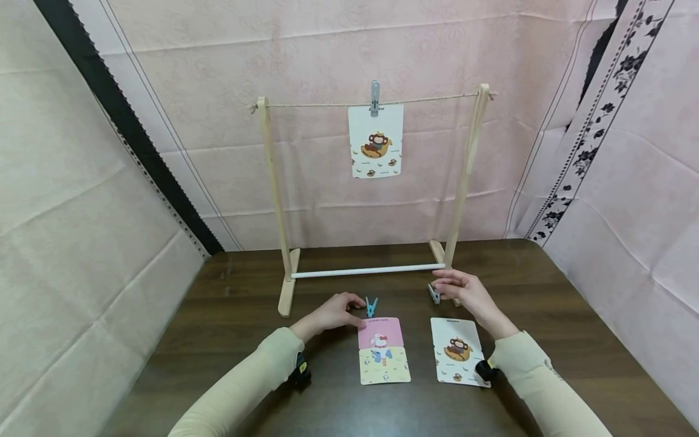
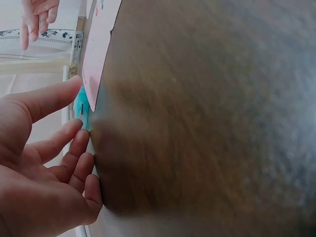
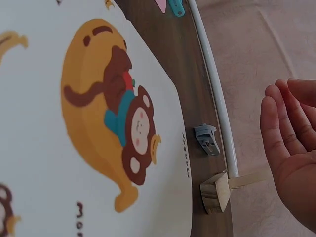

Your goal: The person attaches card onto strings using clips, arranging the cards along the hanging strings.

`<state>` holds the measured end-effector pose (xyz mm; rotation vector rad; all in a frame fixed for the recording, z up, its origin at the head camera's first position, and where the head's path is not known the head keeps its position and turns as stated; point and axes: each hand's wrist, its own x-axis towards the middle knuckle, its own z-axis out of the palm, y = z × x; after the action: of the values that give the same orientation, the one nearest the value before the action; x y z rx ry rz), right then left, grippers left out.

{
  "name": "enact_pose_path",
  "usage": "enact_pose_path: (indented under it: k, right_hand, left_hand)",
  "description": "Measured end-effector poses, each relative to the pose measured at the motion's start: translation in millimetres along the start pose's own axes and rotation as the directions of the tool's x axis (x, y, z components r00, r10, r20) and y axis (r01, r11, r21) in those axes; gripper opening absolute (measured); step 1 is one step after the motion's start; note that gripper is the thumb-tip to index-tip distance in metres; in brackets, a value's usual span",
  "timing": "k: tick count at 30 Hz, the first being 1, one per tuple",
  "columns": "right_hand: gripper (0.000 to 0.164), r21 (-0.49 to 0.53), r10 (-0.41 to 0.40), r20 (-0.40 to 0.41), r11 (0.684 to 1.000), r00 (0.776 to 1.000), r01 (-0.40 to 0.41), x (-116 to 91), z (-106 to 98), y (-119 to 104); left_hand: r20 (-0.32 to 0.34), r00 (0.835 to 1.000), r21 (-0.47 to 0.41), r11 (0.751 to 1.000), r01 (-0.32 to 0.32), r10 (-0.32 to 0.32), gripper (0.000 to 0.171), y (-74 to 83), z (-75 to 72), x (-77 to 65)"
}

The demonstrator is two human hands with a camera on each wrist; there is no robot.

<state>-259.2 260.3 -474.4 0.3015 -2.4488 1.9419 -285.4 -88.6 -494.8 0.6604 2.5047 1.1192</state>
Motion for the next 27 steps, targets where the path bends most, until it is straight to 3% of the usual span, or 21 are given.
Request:
enact_pose_path:
  k: [8, 27]
  right_hand:
    - [0.041, -0.015, 0.001, -0.002, 1.0, 1.0, -0.001, -4.5, -3.5, 0.8]
    - [0.046, -0.004, 0.005, -0.005, 1.0, 1.0, -0.005, -4.2, -3.0, 3.8]
  left_hand:
    - [-0.007, 1.0, 0.05, 0.998, 0.024, -0.024, 0.038, 6.1, 7.7, -0.2]
    - [-0.035, 0.998, 0.111, 0.992, 0.059, -0.055, 0.036, 10.3, 8.3, -1.1]
